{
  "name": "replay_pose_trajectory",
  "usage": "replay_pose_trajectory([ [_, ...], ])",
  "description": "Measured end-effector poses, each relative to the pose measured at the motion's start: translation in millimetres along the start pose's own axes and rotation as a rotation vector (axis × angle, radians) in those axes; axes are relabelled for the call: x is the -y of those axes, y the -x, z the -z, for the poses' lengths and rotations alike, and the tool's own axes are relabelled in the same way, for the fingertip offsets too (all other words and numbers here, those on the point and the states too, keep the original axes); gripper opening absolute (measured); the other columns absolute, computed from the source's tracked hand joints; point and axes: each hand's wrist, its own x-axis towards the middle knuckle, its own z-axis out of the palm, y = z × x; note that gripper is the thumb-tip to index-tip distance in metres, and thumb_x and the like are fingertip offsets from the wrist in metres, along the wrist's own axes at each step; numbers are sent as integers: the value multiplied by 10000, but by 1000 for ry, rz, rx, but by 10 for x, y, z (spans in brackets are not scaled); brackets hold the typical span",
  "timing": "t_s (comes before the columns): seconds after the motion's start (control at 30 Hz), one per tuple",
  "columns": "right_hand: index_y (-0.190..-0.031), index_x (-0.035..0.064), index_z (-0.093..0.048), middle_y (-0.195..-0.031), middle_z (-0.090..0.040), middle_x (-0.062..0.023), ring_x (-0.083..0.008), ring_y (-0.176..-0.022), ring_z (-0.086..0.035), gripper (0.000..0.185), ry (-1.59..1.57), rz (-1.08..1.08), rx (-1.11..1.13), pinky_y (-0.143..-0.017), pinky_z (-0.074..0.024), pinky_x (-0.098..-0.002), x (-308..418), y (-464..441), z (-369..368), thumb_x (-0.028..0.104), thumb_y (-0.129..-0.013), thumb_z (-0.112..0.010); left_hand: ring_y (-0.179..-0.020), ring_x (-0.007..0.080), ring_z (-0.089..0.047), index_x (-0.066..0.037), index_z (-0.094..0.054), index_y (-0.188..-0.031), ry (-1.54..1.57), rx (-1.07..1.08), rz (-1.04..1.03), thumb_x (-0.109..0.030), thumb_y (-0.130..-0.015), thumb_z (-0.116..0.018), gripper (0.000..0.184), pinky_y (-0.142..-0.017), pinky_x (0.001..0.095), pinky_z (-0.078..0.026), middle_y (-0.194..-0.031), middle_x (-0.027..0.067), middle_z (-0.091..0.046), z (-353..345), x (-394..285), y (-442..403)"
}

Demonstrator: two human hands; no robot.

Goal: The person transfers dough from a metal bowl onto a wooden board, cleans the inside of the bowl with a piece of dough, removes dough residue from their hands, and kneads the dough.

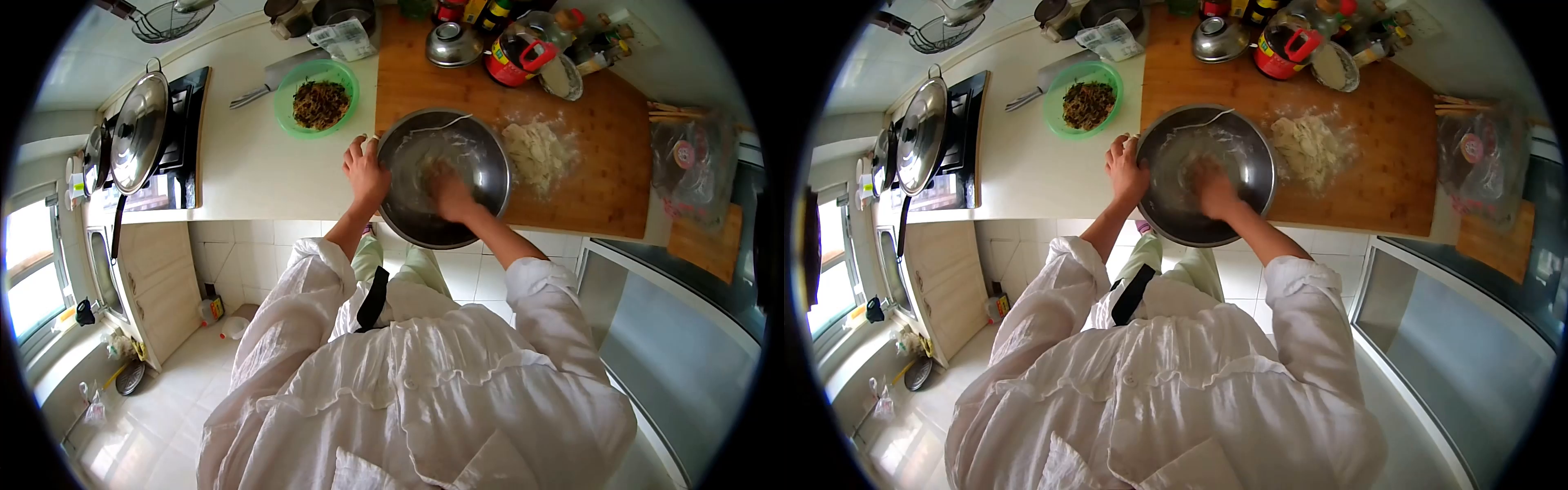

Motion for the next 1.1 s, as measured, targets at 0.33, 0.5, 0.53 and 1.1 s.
replay_pose_trajectory([
  [0.33, -1423, 46, -347, -1495, -280, -190, -315, -1398, -237, 628, 259, 125, 91, -1135, -160, -480, -306, -175, 133, 412, -927, -463, -1249, 344, -363, -103, -554, -1232, 6, 32, 12, -36, -726, -559, 511, -1013, 490, -285, -1342, 107, -433, 17, -21, 37],
  [0.5, -1379, -26, -372, -1461, -308, -241, -312, -1379, -275, 640, 158, -220, -162, -1137, -170, -469, 343, -652, -169, 353, -883, -514, -1254, 351, -355, -82, -529, -1224, 34, 44, -28, -37, -718, -575, 511, -1021, 505, -276, -1345, 118, -430, 20, -12, -3],
  [0.53, -1379, -26, -372, -1461, -308, -241, -312, -1379, -275, 640, 153, -225, -159, -1137, -170, -469, 438, -687, -173, 353, -883, -514, -1262, 358, -355, -70, -511, -1238, 21, 61, -21, -35, -723, -582, 522, -1033, 501, -280, -1352, 114, -431, 42, -24, -1],
  [1.1, -1389, -19, -370, -1463, -346, -175, -315, -1393, -247, 723, 255, -86, -265, -1120, -190, -490, -284, -65, 313, 409, -849, -591, -1276, 382, -341, -74, -481, -1256, 2, 79, -26, -34, -734, -585, 534, -1035, 517, -288, -1382, 135, -408, 10, 24, -4],
])
